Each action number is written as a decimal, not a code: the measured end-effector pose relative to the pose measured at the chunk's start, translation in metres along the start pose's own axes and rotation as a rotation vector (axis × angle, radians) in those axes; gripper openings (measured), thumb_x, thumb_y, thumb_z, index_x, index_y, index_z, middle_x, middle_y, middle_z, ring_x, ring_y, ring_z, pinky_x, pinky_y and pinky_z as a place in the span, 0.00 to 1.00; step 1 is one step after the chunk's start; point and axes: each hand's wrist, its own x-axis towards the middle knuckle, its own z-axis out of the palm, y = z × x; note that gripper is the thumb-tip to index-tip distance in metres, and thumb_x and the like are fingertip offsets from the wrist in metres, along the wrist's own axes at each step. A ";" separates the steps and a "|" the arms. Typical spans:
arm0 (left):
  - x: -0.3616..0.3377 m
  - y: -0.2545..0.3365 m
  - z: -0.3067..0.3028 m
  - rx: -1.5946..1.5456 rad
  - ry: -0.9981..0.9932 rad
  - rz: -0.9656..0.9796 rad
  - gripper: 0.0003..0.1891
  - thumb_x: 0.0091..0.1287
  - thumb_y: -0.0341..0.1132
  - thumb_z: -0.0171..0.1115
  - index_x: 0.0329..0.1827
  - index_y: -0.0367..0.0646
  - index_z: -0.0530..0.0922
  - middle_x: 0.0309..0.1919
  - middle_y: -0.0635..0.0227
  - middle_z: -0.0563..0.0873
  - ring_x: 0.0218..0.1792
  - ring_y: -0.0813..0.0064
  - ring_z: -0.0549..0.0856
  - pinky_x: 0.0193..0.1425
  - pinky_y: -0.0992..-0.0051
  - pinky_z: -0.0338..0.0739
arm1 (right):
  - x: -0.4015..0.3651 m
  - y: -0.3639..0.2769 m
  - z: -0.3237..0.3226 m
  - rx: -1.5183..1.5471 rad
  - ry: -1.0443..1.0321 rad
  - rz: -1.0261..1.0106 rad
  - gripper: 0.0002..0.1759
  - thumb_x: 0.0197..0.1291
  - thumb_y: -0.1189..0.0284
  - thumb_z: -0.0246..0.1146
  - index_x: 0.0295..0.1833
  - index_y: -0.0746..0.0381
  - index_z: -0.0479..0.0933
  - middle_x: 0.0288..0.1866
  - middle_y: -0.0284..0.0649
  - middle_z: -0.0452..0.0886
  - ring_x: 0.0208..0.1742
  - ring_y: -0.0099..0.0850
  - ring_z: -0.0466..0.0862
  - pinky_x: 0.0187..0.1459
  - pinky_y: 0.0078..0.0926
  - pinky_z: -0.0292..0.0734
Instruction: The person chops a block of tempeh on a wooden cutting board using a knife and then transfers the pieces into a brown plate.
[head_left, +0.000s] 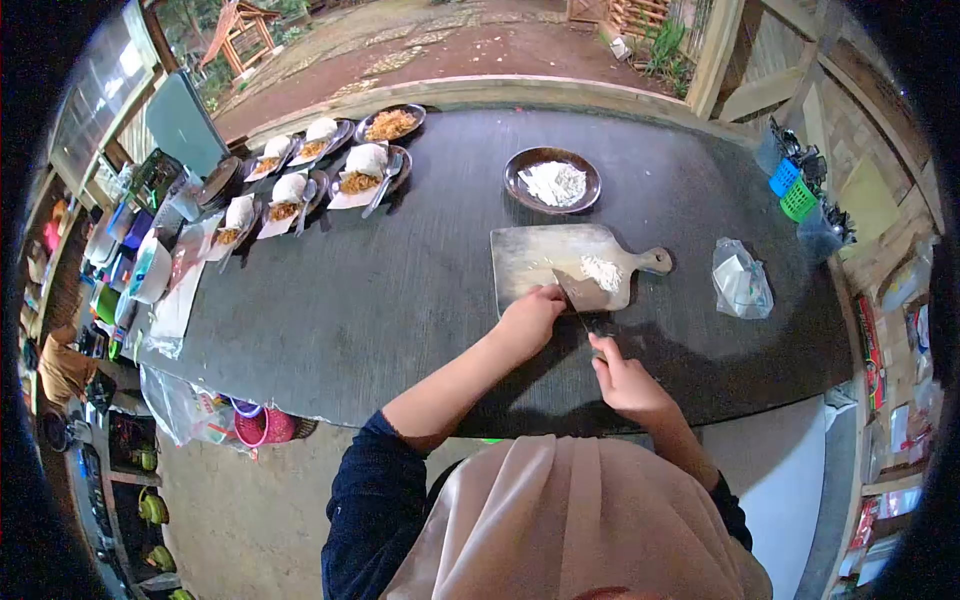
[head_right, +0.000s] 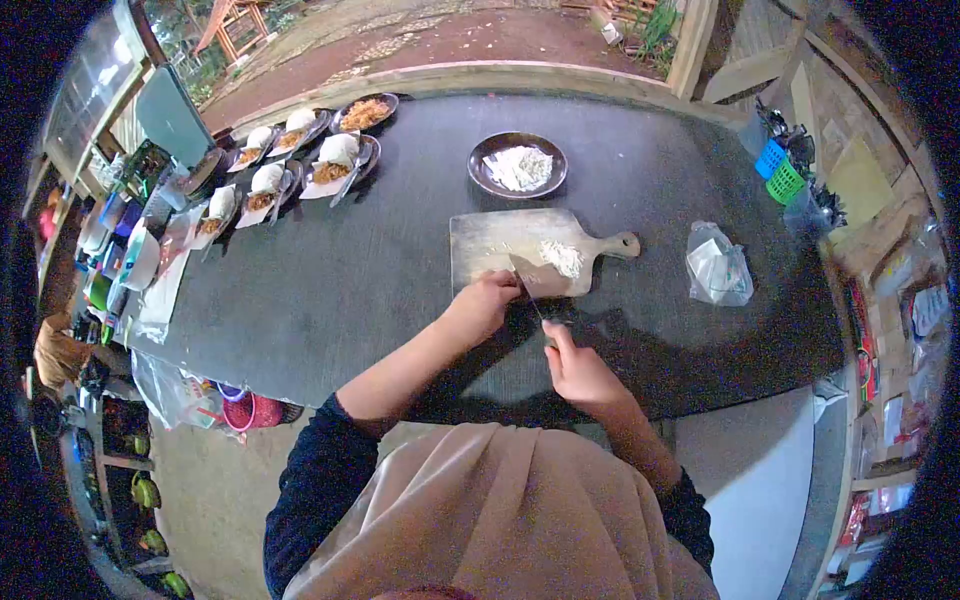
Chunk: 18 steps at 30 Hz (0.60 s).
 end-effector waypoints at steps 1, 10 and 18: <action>0.002 0.002 -0.003 -0.004 -0.009 0.000 0.17 0.51 0.21 0.51 0.44 0.37 0.81 0.46 0.57 0.81 0.50 0.53 0.78 0.56 0.63 0.75 | 0.004 -0.001 0.002 0.036 0.012 0.062 0.20 0.70 0.67 0.48 0.65 0.58 0.60 0.48 0.59 0.79 0.47 0.59 0.78 0.43 0.49 0.75; 0.000 -0.004 0.001 -0.003 0.038 0.038 0.15 0.52 0.22 0.51 0.41 0.37 0.81 0.45 0.58 0.80 0.49 0.53 0.78 0.53 0.62 0.77 | 0.000 -0.005 -0.004 0.032 -0.046 0.127 0.19 0.70 0.68 0.47 0.64 0.58 0.60 0.41 0.61 0.80 0.44 0.60 0.79 0.42 0.52 0.75; 0.000 -0.003 0.001 0.000 0.028 0.004 0.16 0.52 0.21 0.53 0.43 0.37 0.81 0.45 0.55 0.81 0.49 0.51 0.79 0.56 0.62 0.75 | -0.004 0.007 -0.012 0.021 0.010 -0.021 0.19 0.69 0.68 0.49 0.63 0.59 0.60 0.39 0.60 0.80 0.39 0.59 0.80 0.37 0.53 0.75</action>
